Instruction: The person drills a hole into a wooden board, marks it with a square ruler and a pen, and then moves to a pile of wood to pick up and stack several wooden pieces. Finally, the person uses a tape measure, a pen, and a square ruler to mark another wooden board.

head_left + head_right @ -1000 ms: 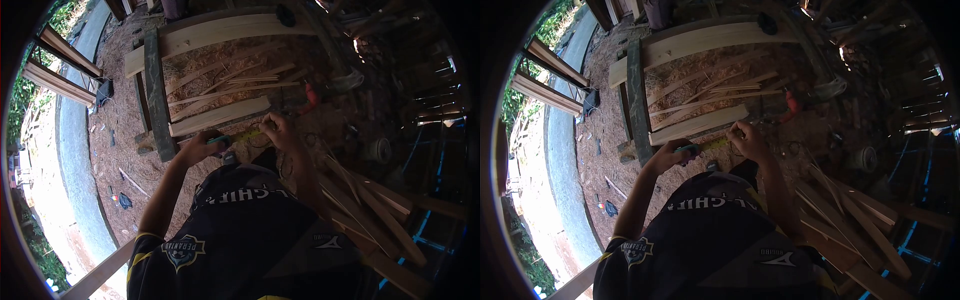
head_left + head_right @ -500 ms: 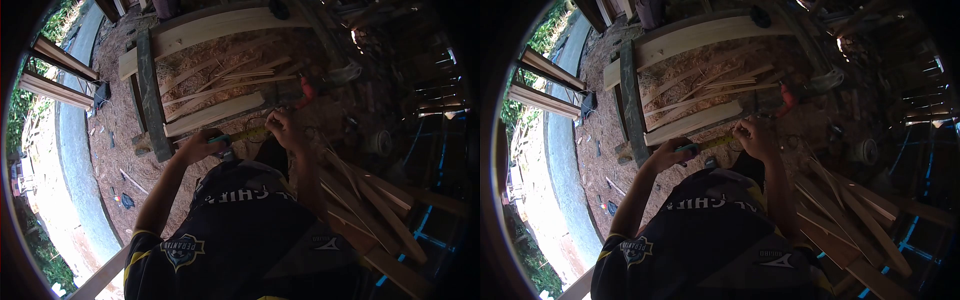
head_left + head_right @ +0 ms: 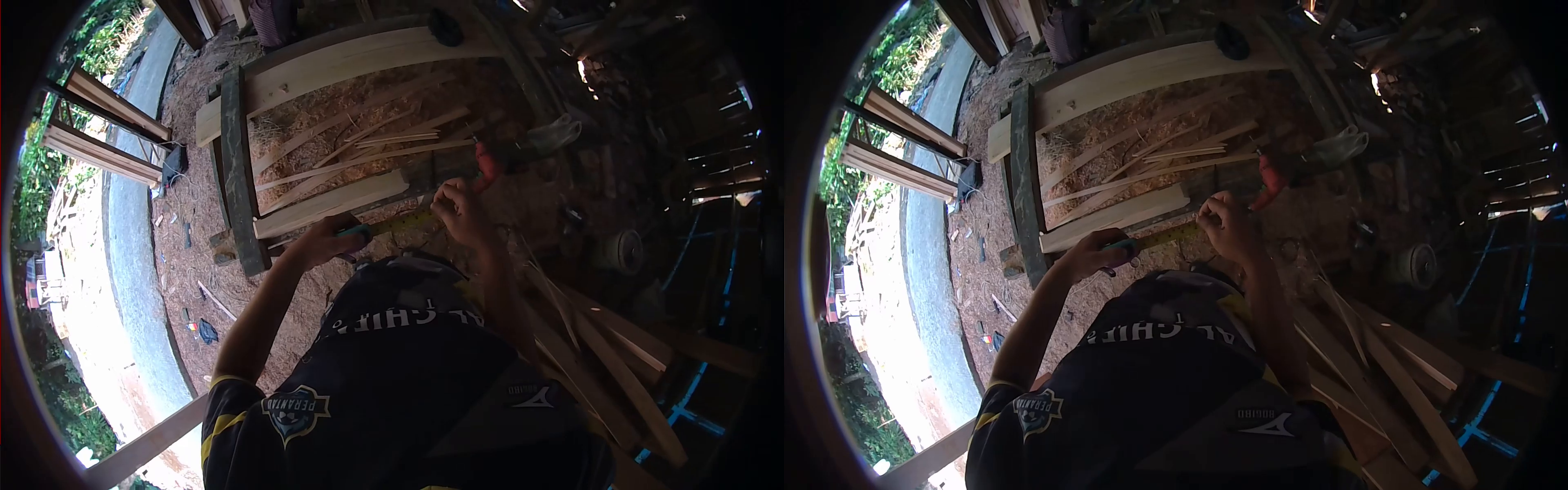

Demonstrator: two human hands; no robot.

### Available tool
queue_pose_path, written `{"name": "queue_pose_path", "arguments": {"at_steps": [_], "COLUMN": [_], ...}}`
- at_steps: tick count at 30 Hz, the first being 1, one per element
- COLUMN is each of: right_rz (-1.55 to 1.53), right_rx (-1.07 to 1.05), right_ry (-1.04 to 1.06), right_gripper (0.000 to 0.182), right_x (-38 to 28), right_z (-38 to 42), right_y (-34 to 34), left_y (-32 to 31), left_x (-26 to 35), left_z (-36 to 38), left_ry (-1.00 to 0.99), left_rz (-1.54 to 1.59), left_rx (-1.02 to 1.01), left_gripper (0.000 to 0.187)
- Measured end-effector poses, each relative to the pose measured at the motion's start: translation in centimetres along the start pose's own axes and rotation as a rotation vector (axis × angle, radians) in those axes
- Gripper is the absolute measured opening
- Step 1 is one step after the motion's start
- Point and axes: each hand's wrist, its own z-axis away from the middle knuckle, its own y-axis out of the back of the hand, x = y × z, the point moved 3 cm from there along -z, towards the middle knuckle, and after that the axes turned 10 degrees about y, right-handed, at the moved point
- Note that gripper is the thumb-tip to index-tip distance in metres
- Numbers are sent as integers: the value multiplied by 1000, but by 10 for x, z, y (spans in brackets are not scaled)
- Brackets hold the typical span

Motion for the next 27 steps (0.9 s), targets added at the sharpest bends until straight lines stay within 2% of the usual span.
{"name": "queue_pose_path", "arguments": {"at_steps": [12, 15, 18, 20, 21, 25, 27], "right_rz": [-77, -123, -142, -116, -114, -16, -18], "right_rx": [-82, -96, -98, -129, -121, -87, -93], "right_ry": [38, 39, 52, -86, -85, 11, 31], "right_gripper": [15, 15, 15, 14, 14, 12, 12], "right_x": [42, 49, 43, 39, 39, 43, 43], "right_z": [7, 11, 12, 15, 17, 25, 32], "right_y": [63, 74, 89, 98, 100, 106, 109], "left_y": [-74, -91, -101, -107, -109, -118, -122], "left_x": [26, 31, 44, 51, 53, 49, 42], "left_z": [-22, -22, -24, -27, -29, -46, -55], "left_ry": [-29, 25, -67, -22, 29, 19, 29], "left_rz": [-34, 68, 71, 99, 137, 81, 205], "left_rx": [109, 87, 127, 115, 106, 90, -12], "left_gripper": [48, 47, 46, 45, 45, 43, 45]}}
